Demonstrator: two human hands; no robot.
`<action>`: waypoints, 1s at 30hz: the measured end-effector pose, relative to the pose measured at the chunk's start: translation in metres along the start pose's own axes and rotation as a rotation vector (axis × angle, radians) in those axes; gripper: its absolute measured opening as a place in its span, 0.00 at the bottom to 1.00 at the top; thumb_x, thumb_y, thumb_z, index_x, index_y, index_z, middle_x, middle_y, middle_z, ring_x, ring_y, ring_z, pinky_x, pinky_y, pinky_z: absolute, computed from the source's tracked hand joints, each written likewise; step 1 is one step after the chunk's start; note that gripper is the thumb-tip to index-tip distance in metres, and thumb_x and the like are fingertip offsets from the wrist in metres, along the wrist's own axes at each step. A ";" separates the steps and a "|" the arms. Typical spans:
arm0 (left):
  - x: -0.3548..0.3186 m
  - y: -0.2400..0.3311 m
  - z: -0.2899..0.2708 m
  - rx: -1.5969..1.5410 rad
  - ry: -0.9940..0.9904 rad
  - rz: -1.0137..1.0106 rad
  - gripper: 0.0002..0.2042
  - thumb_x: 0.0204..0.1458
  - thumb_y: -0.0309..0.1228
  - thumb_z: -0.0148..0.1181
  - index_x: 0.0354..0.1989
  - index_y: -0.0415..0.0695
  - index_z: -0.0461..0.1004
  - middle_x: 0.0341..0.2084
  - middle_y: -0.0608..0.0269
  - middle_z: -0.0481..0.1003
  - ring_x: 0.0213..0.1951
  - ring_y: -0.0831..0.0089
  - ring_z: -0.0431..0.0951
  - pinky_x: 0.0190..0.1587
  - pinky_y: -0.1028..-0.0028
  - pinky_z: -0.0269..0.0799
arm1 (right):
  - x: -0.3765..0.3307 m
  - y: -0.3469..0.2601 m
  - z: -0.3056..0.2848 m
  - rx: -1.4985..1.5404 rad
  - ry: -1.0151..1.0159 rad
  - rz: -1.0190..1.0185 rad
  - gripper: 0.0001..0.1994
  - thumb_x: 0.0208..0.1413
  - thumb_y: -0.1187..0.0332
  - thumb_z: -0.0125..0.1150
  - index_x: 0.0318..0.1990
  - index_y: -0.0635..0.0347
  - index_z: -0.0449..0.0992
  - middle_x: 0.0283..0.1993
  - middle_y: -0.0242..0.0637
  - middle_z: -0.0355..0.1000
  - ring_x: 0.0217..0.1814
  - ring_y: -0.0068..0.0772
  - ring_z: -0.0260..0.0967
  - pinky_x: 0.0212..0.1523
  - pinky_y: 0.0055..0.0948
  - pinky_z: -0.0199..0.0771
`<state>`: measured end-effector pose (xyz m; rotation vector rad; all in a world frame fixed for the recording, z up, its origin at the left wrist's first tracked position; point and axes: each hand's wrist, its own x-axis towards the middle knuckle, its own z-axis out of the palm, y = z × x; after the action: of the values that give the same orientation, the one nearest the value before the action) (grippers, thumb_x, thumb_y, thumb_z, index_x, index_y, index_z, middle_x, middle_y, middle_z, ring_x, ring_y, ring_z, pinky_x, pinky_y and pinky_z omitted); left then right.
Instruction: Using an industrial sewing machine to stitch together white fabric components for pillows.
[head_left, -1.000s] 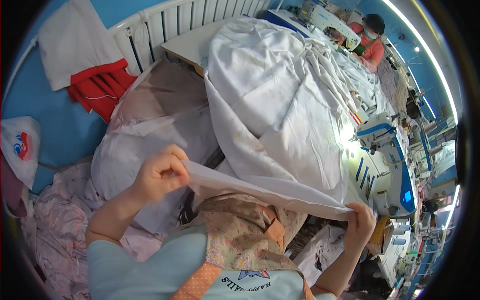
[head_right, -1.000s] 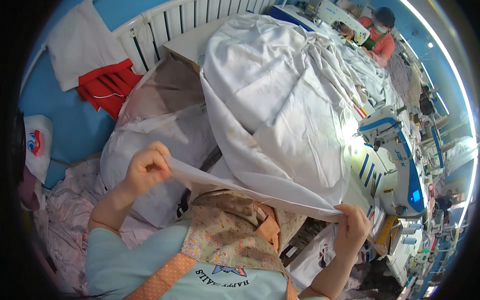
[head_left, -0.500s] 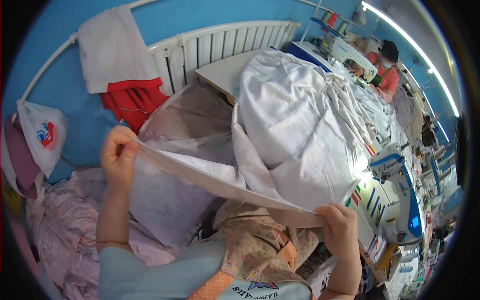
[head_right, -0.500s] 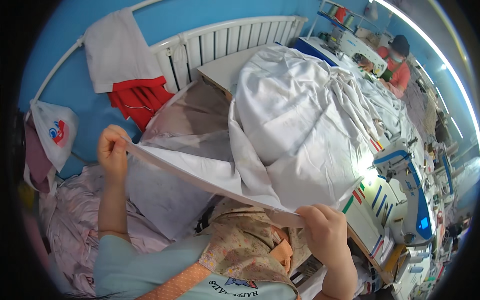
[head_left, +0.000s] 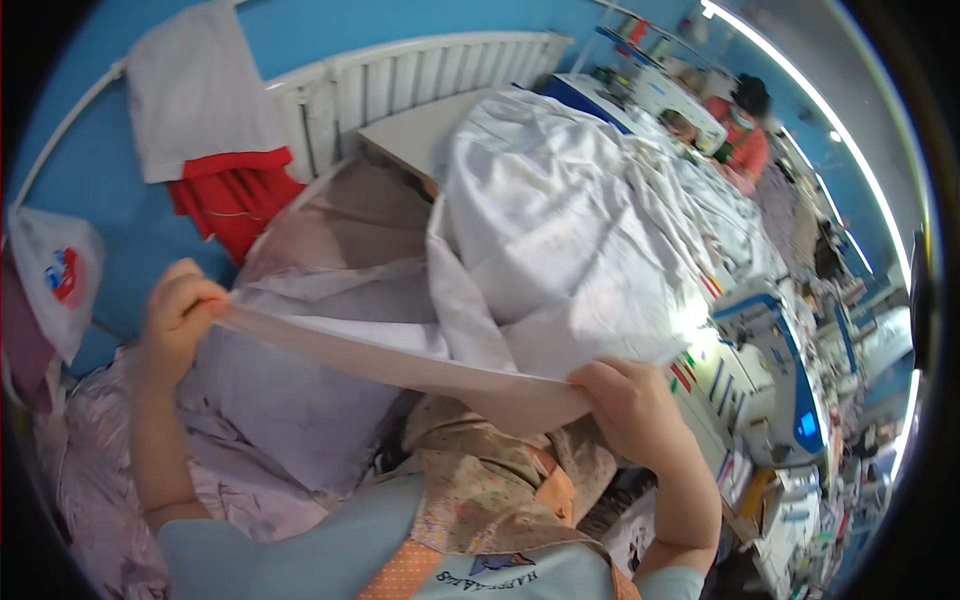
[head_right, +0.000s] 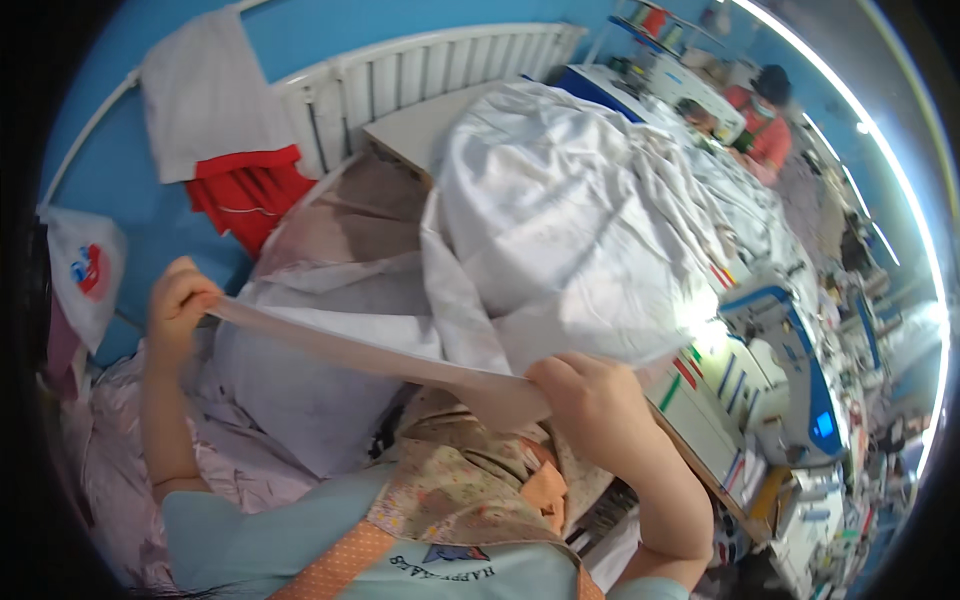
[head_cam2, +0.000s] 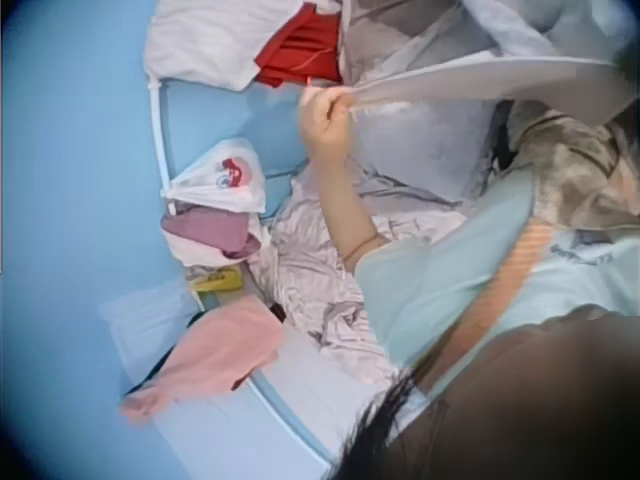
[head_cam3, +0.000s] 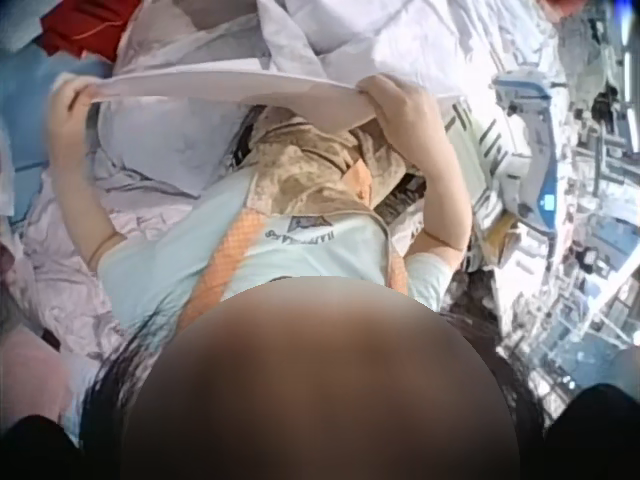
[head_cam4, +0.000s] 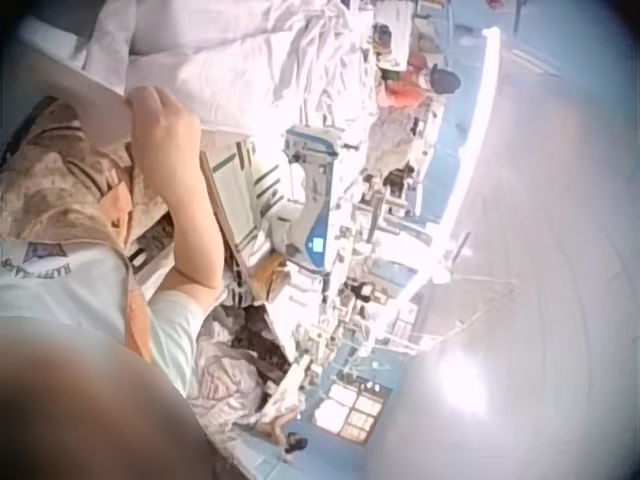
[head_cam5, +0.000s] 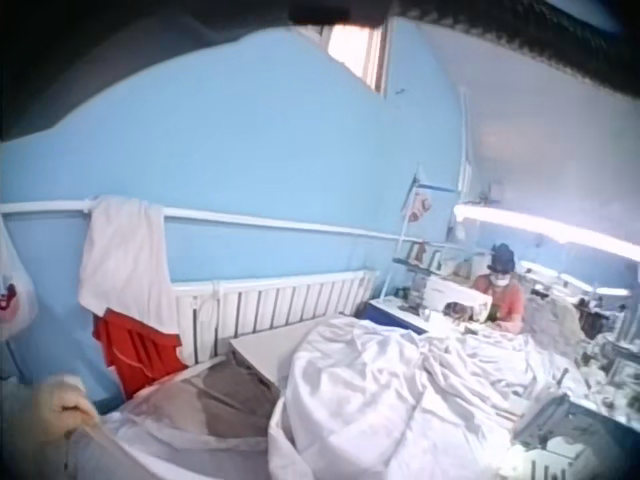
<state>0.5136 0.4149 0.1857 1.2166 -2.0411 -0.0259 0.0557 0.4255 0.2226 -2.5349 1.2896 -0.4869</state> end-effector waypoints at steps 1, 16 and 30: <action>0.001 -0.003 0.000 -0.004 -0.009 -0.017 0.06 0.44 0.19 0.60 0.30 0.40 0.70 0.25 0.62 0.64 0.26 0.70 0.65 0.31 0.72 0.61 | -0.001 0.003 0.002 -0.005 -0.022 -0.019 0.09 0.45 0.80 0.57 0.37 0.61 0.74 0.31 0.44 0.72 0.32 0.50 0.71 0.32 0.39 0.72; 0.144 0.087 0.196 -1.115 -0.044 -0.184 0.09 0.64 0.36 0.48 0.35 0.46 0.70 0.26 0.73 0.66 0.26 0.84 0.65 0.28 0.81 0.62 | -0.062 0.019 -0.092 -0.162 0.829 0.375 0.09 0.49 0.82 0.52 0.36 0.66 0.76 0.29 0.44 0.75 0.31 0.40 0.76 0.35 0.27 0.74; 0.170 0.114 0.354 -0.500 -0.506 0.124 0.05 0.55 0.27 0.56 0.33 0.38 0.73 0.27 0.50 0.75 0.32 0.54 0.76 0.35 0.65 0.69 | -0.201 0.019 0.078 0.873 0.527 0.886 0.10 0.53 0.80 0.54 0.41 0.62 0.77 0.29 0.37 0.75 0.28 0.29 0.73 0.30 0.28 0.72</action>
<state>0.1683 0.2276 0.0725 0.8151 -2.3304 -0.8067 -0.0371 0.5842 0.1088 -1.0214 1.6768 -1.1817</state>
